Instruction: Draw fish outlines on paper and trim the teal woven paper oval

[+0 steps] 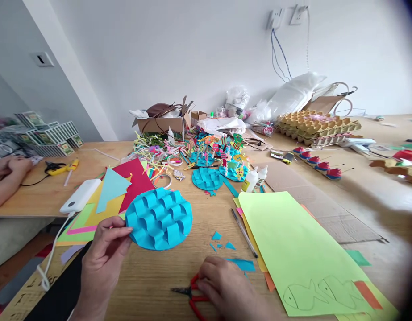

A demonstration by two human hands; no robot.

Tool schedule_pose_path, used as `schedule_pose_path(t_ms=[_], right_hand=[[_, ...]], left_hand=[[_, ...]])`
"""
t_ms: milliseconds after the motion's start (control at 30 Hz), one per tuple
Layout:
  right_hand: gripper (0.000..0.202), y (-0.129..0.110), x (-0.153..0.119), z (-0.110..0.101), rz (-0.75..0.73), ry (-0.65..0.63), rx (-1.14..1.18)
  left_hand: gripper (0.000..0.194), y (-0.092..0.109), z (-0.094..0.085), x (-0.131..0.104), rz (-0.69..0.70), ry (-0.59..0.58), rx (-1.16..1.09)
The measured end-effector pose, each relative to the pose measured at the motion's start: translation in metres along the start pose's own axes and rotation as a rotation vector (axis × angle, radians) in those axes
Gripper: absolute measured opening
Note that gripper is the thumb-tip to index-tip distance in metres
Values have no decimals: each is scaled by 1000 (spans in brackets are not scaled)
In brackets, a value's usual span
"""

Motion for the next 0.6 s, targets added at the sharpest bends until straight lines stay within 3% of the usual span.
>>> schedule_pose_path(t_ms=[100, 233, 300, 500, 600], right_hand=[[17, 0, 6, -6, 147, 102, 442], [26, 3, 15, -5, 347, 44, 1130], [29, 6, 17, -3, 391, 35, 1328], [28, 13, 18, 2, 444, 43, 1476], [25, 16, 18, 2, 435, 46, 1471]], left_hand=[[21, -2, 2, -8, -52, -45, -18], [21, -5, 4, -14, -132, -108, -30], [19, -5, 4, -16, -171, -141, -32], [15, -1, 4, -19, -150, -220, -24], [14, -3, 6, -22, -203, -210, -30]])
Point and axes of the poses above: each hand's wrist, its own x-axis towards the middle knuckle, its own z-axis out of the palm, y = z × x, the point moved 1 cm from there along x, towards the middle knuckle, and after that the axes turned 13 degrees about y, right-handed, at the moved point
